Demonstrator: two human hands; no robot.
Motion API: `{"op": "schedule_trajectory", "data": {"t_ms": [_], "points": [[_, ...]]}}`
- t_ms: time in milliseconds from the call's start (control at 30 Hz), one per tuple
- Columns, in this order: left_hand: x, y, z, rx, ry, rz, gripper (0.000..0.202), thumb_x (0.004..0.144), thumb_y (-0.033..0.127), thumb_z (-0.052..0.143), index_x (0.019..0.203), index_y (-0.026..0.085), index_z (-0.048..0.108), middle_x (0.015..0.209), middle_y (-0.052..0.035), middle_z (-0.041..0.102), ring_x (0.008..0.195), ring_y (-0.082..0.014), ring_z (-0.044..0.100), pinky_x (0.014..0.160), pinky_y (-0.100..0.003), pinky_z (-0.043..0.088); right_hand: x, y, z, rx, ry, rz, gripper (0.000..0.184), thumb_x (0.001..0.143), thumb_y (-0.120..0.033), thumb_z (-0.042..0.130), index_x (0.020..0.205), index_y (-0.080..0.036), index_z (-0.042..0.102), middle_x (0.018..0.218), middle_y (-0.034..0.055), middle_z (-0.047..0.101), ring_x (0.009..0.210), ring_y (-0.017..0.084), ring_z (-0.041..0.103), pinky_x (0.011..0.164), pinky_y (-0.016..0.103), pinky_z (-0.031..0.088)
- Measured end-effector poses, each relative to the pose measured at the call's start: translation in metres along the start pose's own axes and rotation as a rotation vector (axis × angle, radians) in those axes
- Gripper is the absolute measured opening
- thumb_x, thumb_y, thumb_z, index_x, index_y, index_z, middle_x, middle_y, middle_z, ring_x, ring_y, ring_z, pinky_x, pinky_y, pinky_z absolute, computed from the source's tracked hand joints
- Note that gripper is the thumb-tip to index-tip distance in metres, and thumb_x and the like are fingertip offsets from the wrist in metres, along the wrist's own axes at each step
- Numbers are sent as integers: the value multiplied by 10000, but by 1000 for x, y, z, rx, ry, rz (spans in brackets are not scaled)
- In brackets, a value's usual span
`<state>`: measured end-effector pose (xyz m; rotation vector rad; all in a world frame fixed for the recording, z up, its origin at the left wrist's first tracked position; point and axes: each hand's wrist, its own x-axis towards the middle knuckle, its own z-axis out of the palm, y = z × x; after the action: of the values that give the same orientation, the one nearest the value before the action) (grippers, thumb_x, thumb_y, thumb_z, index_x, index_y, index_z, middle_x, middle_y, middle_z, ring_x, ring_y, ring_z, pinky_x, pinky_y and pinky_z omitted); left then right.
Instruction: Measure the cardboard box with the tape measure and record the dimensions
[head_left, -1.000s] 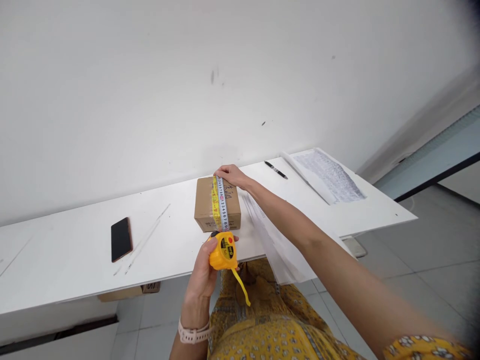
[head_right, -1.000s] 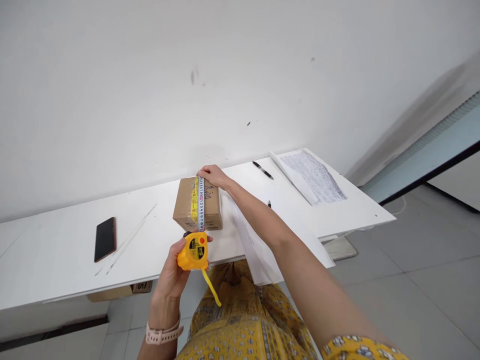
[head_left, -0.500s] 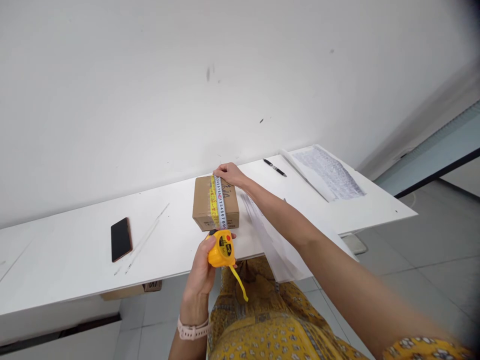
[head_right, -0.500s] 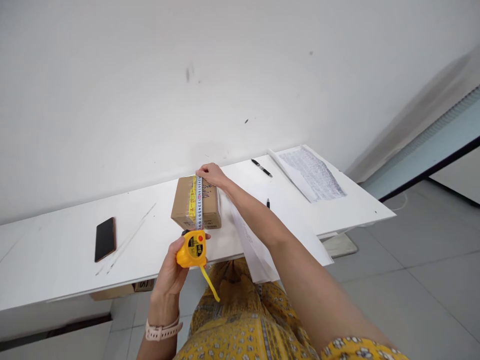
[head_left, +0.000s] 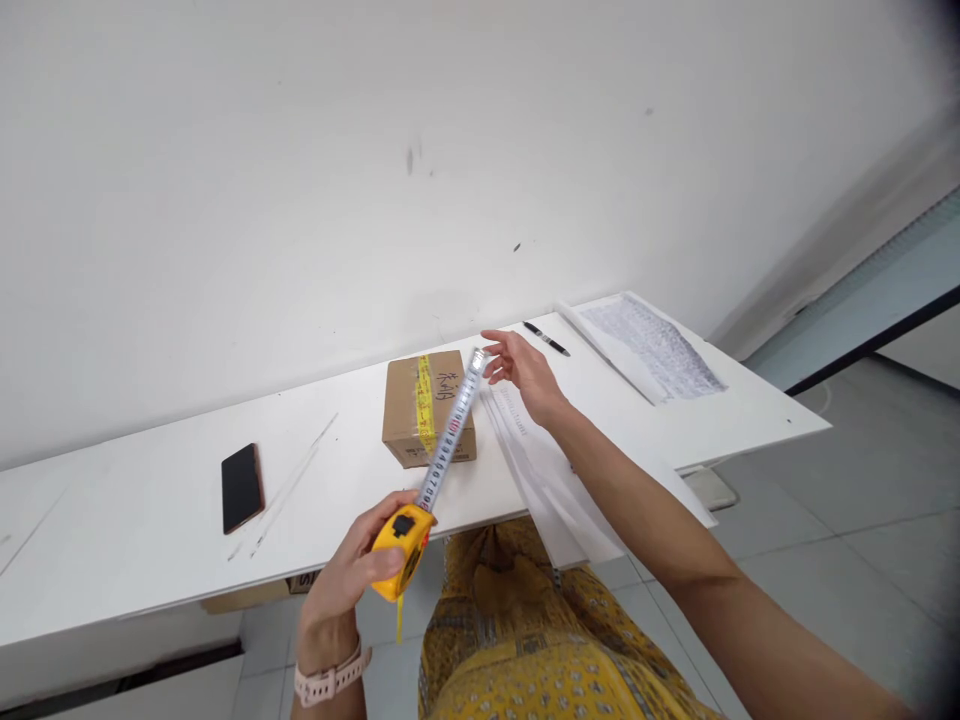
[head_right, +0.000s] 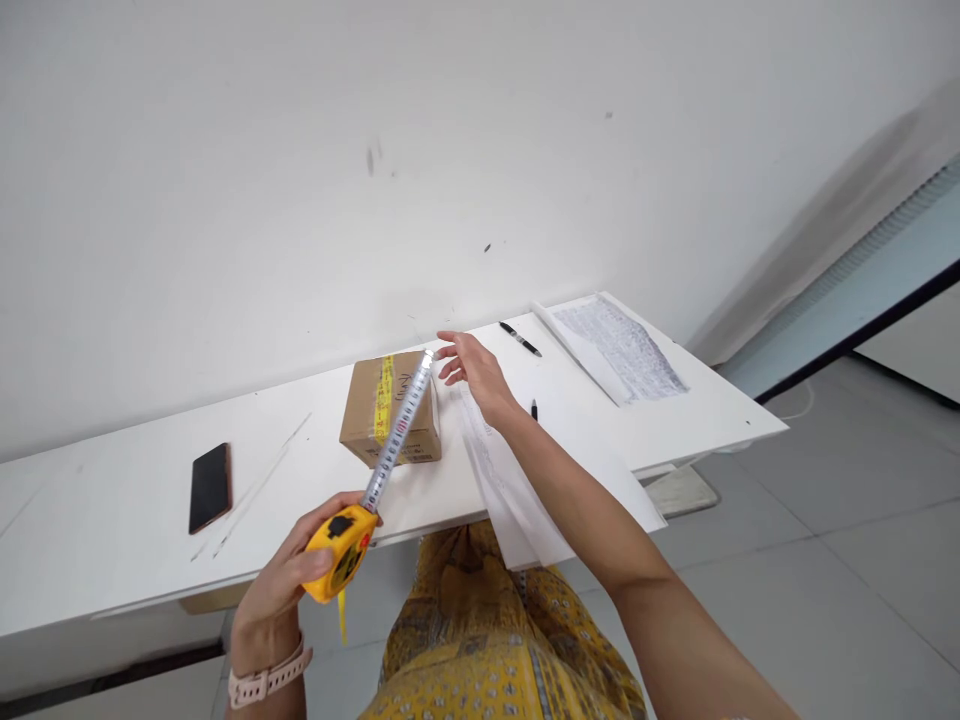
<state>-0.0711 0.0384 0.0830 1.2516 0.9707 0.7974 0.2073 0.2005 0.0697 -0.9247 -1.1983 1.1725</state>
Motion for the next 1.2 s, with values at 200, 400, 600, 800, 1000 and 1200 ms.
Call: {"op": "schedule_trajectory", "data": {"t_ms": [200,400,600,800,1000,1200], "points": [[7,-11,-5,92,-143,-14,602,731,493,762,1262,224,670,1097,-108,687,923,-284,616,784,-354,489,-35,-16,-18,-76,-70,37,367,749,-550,733,870,-204,729,743,27,644,644,147,536,636,333,480],[20,12,-29,36,226,70,761,739,500,743,1401,200,518,1087,-126,710,832,-246,652,707,-314,507,-50,-3,-9,-122,-172,115,335,768,-520,709,845,-195,689,642,-4,599,557,127,516,575,310,464],[74,45,-78,27,525,145,721,663,455,802,1271,134,587,877,-67,713,687,-185,644,599,-268,489,-35,20,25,-48,-75,82,338,789,-533,661,880,-210,624,695,-17,575,531,108,482,521,279,427],[101,42,-93,-20,595,100,674,608,452,844,1156,129,621,860,-35,675,680,-163,633,587,-273,492,-34,35,34,-127,-95,82,305,837,-509,606,934,-219,626,848,11,589,610,122,518,584,288,450],[98,32,-88,-20,553,79,609,637,498,831,1095,130,673,888,-51,695,712,-161,634,617,-260,479,-33,38,37,-197,-66,-26,226,803,-434,666,853,-213,661,1234,76,514,836,143,559,772,318,492],[95,29,-90,31,499,69,467,717,558,761,918,140,706,869,-56,689,719,-162,609,578,-240,456,-21,51,43,183,-102,188,480,758,-371,712,1224,-323,612,1409,18,546,1318,243,471,1075,397,407]]}}
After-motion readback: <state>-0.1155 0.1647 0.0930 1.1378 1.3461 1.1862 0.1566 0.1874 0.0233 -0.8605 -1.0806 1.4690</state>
